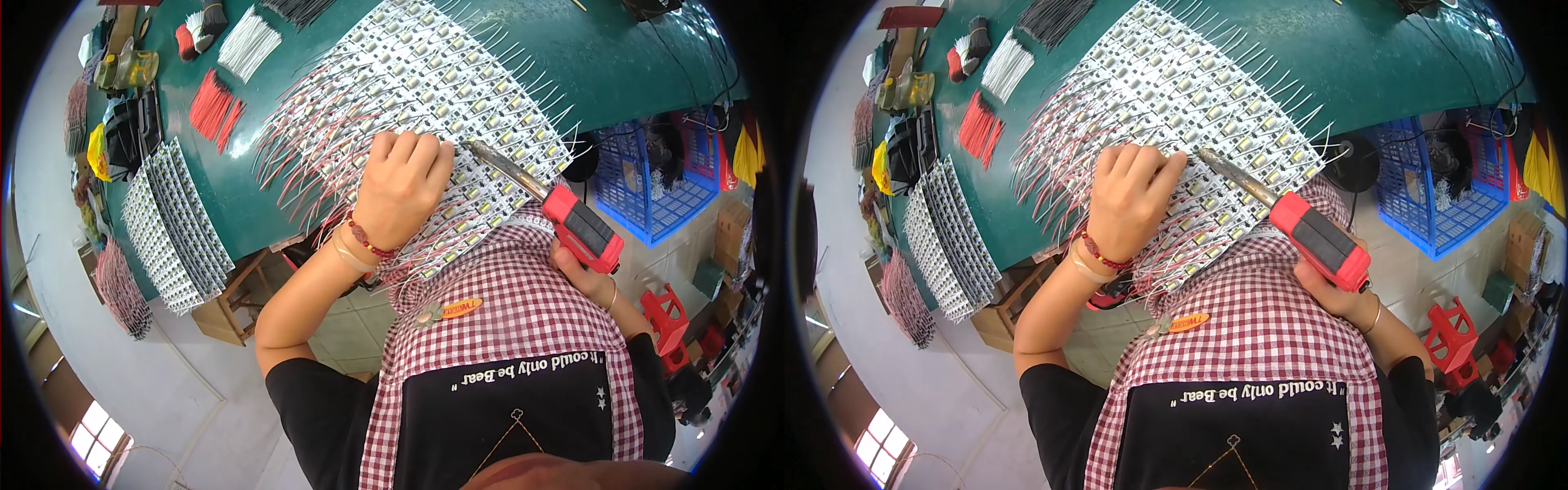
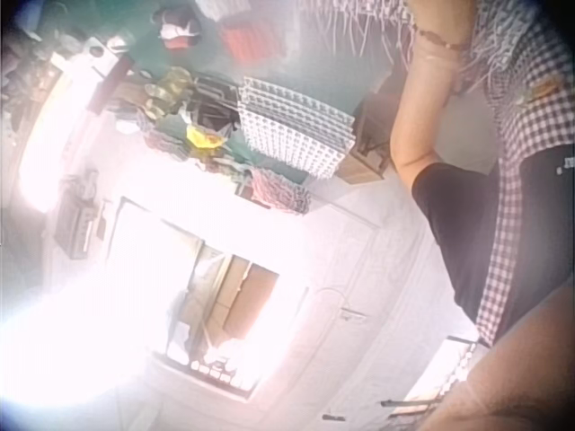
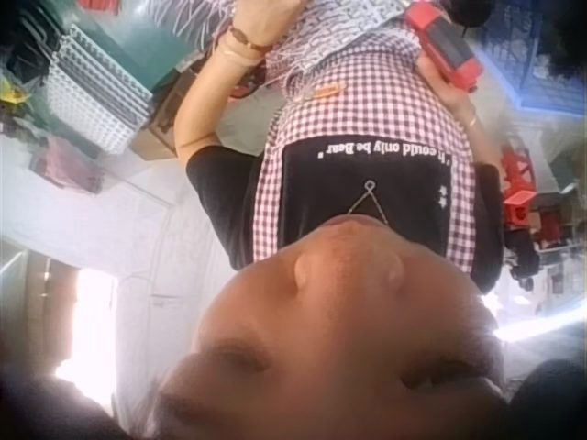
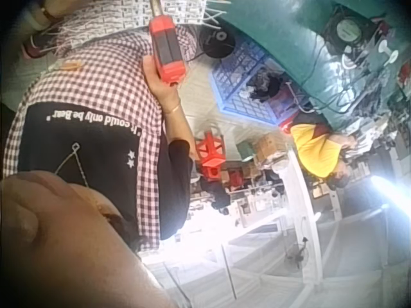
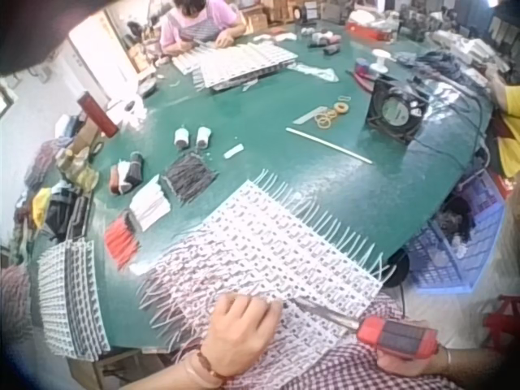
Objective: The person uses a red hot air gun to apply heat to a large LED panel with multiple wires. They repeatedly pick up small black and white wire pieces from the table and place them onto the panel while applying heat with the tool.
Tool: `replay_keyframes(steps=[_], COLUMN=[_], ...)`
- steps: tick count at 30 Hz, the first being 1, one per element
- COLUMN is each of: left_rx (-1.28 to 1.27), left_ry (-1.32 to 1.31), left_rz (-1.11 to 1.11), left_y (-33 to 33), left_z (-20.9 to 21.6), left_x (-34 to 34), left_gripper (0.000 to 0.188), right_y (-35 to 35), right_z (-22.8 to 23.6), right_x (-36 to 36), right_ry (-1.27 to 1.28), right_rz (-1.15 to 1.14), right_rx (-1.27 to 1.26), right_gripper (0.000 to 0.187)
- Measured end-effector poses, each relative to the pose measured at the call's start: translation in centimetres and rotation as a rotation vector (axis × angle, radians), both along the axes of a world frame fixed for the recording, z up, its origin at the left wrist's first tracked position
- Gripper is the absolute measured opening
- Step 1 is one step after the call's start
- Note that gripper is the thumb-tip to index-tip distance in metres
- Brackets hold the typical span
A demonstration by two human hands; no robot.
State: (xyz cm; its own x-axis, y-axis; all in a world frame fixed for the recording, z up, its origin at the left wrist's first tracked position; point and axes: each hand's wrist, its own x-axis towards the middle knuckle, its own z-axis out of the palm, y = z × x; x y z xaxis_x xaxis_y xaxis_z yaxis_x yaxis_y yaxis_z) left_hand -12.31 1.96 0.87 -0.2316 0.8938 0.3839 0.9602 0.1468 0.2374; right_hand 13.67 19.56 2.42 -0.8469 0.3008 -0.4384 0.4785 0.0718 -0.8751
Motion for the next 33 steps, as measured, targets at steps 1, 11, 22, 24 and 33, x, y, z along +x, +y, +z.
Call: replay_keyframes(steps=[1, 11, 22, 24, 33], left_rx=[-0.002, -0.023, -0.04, -0.068, 0.017], left_ry=[-0.009, -0.049, 0.117, 0.109, -0.084], left_rz=[-0.008, -0.038, 0.008, 0.044, -0.036], left_y=[0.0, 0.2, 0.4, 0.2, -0.3], left_z=[0.0, 0.1, 0.4, 1.0, -0.5], left_x=[0.0, -0.1, -0.3, -0.2, 1.8], left_gripper=[0.025, 0.025, 0.016, 0.02, 0.025], right_y=[0.0, 0.1, 0.4, 0.5, 0.8], right_z=[-0.2, -0.9, -1.7, -1.6, -0.4], right_x=[0.1, 1.1, 2.7, 3.0, 2.4], right_ry=[0.012, 0.033, 0.055, 0.07, 0.106], right_rz=[0.001, 0.088, -0.042, -0.037, 0.045], right_rx=[0.002, -0.018, -0.051, -0.054, 0.047], right_gripper=[0.013, 0.03, 0.013, 0.014, 0.018])
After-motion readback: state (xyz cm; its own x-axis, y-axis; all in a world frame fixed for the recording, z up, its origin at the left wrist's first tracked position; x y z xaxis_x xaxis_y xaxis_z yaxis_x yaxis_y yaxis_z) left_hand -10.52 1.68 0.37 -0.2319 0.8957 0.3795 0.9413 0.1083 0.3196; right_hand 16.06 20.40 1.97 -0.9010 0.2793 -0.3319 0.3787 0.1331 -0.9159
